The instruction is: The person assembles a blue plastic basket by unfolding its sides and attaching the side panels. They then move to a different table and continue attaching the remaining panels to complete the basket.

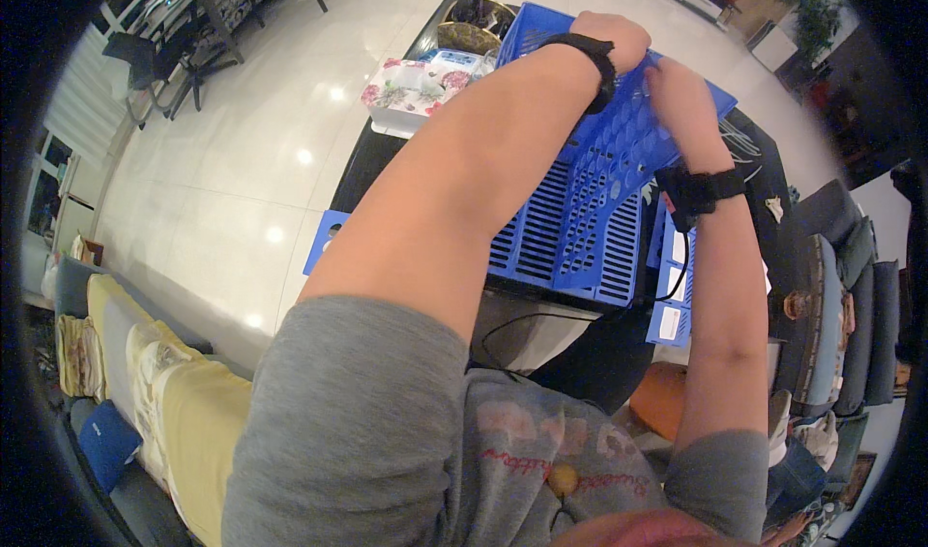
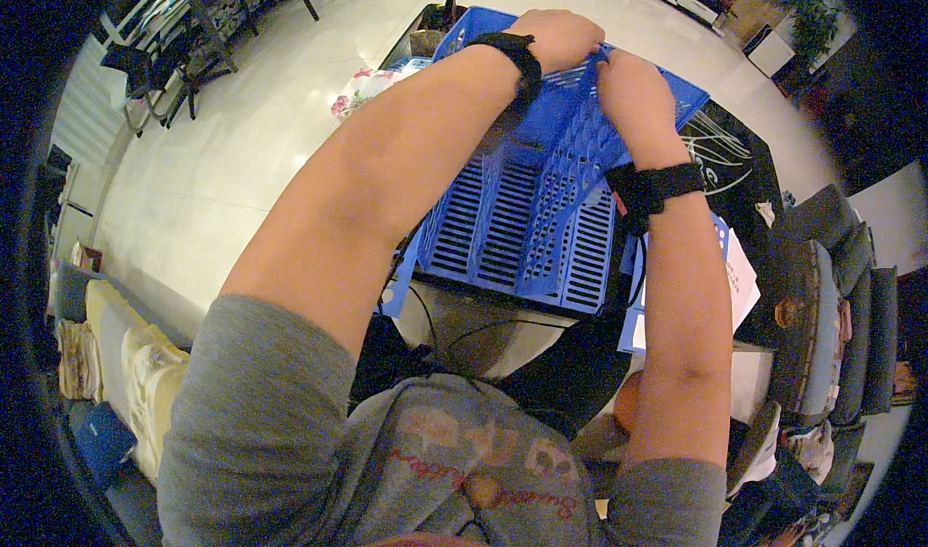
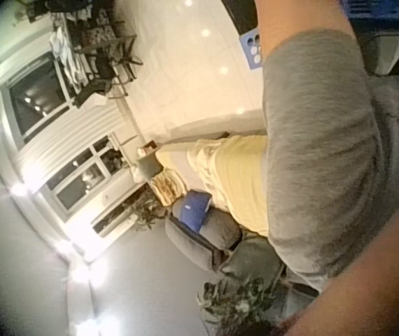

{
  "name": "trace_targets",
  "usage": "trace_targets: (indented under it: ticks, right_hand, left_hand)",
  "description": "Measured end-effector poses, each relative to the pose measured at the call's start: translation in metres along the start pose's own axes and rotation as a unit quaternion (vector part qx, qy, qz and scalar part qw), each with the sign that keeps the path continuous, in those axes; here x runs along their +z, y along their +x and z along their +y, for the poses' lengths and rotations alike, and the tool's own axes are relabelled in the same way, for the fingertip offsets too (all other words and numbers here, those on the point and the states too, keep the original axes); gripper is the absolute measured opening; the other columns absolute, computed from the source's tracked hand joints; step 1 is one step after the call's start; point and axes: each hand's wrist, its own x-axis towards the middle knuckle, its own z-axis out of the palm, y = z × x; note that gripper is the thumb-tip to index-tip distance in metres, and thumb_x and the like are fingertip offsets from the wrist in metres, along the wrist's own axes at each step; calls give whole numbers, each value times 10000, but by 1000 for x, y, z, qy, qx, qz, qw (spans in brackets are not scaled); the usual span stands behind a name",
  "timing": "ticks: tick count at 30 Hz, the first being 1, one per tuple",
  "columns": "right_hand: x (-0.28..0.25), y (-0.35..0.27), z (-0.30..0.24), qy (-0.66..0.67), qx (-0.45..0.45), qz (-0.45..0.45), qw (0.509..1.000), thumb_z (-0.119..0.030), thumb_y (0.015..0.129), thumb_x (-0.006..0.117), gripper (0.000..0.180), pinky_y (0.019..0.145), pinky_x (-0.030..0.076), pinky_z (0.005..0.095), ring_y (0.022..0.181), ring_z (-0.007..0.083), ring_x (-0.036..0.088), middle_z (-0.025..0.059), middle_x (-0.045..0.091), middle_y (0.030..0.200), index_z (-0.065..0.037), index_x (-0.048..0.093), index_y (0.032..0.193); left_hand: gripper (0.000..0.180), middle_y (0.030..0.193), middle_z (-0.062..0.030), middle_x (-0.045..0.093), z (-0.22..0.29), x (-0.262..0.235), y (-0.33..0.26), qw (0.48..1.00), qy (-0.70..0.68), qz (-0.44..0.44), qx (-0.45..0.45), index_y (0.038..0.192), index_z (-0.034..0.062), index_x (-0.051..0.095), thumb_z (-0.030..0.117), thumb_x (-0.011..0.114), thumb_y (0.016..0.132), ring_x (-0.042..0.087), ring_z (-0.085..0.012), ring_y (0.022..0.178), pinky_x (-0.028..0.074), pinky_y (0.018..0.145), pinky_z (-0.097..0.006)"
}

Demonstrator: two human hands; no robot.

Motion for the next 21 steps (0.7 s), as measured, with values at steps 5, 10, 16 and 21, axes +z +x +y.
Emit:
trace_targets:
  ticks: [5, 10, 16, 21]
  right_hand:
    - [-4, -19, -8, -8, 1, 29, 1000, -291, 919, 505, 306, 738, 516, 509, 845, 429, 638, 239, 659, 873, -20, 642, 876]
    - [1, -10, 5, -18, -19, 33, 999, -306, 924, 494, 341, 743, 514, 505, 849, 425, 637, 241, 657, 865, -6, 636, 849]
    - [-9, -39, 13, 213, 69, 36, 974, -432, 868, 585, 492, 711, 515, 430, 759, 369, 657, 204, 674, 830, 8, 636, 1084]
    - [23, -205, -36, 506, 154, -101, 843, -338, 715, 830, 950, 762, 514, 304, 985, 199, 595, 186, 631, 1162, -10, 320, 1446]
  left_hand:
    - [313, 1111, -140, 671, -4, 10, 7, 1000, 2, 8, 4, 1061, 120, 705, 154, 466, 863, 647, -296, 1032, 513, 851, -433]
    - [339, 1137, -177, 653, -3, 10, 10, 1000, -16, -1, -4, 1087, 85, 693, 137, 453, 852, 643, -309, 1044, 505, 867, -438]
    - [277, 1043, -230, 658, 0, 2, 15, 998, -55, -16, -40, 978, 17, 714, 124, 509, 826, 653, -349, 987, 519, 843, -425]
    - [275, 1028, -223, 665, -5, 4, 16, 998, -54, 2, -13, 946, 13, 718, 145, 507, 829, 654, -359, 970, 516, 838, -430]
